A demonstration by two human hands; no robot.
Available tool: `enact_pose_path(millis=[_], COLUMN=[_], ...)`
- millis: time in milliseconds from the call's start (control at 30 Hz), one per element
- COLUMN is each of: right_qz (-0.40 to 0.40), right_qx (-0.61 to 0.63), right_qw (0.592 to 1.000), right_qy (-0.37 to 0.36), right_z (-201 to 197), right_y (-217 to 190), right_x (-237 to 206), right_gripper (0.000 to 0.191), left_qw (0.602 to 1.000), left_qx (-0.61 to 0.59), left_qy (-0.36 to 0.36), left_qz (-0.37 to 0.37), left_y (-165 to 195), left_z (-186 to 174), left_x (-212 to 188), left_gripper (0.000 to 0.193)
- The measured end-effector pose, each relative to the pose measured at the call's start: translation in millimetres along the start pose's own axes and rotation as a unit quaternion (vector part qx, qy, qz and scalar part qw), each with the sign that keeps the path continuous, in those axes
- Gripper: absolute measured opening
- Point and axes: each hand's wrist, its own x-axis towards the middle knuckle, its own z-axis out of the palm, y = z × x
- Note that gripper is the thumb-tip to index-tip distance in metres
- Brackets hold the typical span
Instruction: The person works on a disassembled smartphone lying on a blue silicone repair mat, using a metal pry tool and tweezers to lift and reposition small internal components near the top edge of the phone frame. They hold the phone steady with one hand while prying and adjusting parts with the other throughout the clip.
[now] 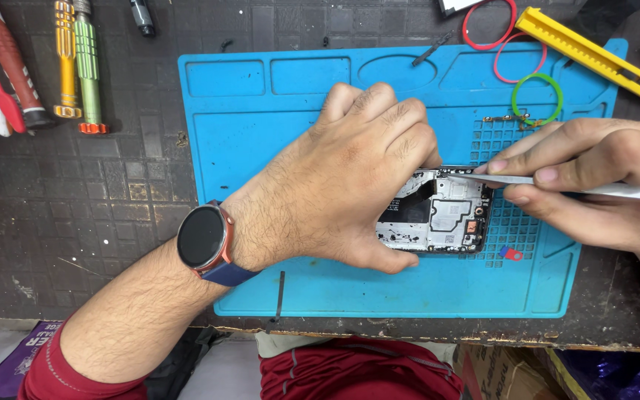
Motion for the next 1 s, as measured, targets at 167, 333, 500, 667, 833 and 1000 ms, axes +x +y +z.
enact_pose_path(millis=[167,333,500,667,833,1000], right_qz=[0.015,0.007,-0.009,-0.033,-0.08,-0.121], right_qx=[0.016,0.002,-0.004,-0.022,-0.034,-0.07], right_qw=[1.0,1.0,1.0,0.999,0.996,0.99], right_qy=[-0.007,-0.008,-0.022,-0.009,-0.011,-0.023], right_z=[-1.2,-0.3,-2.1,1.4,4.5,0.7], right_y=[-0.5,-0.8,-2.6,-3.8,-1.8,-5.3], right_x=[0.4,3.0,4.3,3.4,6.0,9.6], right_gripper=[0.026,0.027,0.029,0.031,0.032,0.032], left_qw=[1.0,1.0,1.0,1.0,1.0,1.0], left_qx=[-0.003,-0.003,-0.006,-0.004,-0.006,-0.01], left_qy=[0.008,0.01,0.005,0.007,0.008,0.006], left_qz=[0.0,-0.001,-0.003,-0.003,-0.006,-0.006], left_y=[0.1,0.0,0.0,1.7,2.7,2.7], left_z=[0.6,1.3,1.1,-0.5,0.6,0.6], left_x=[-0.3,-1.1,-0.8,1.5,0.9,-0.2], left_gripper=[0.078,0.077,0.08,0.078,0.077,0.078])
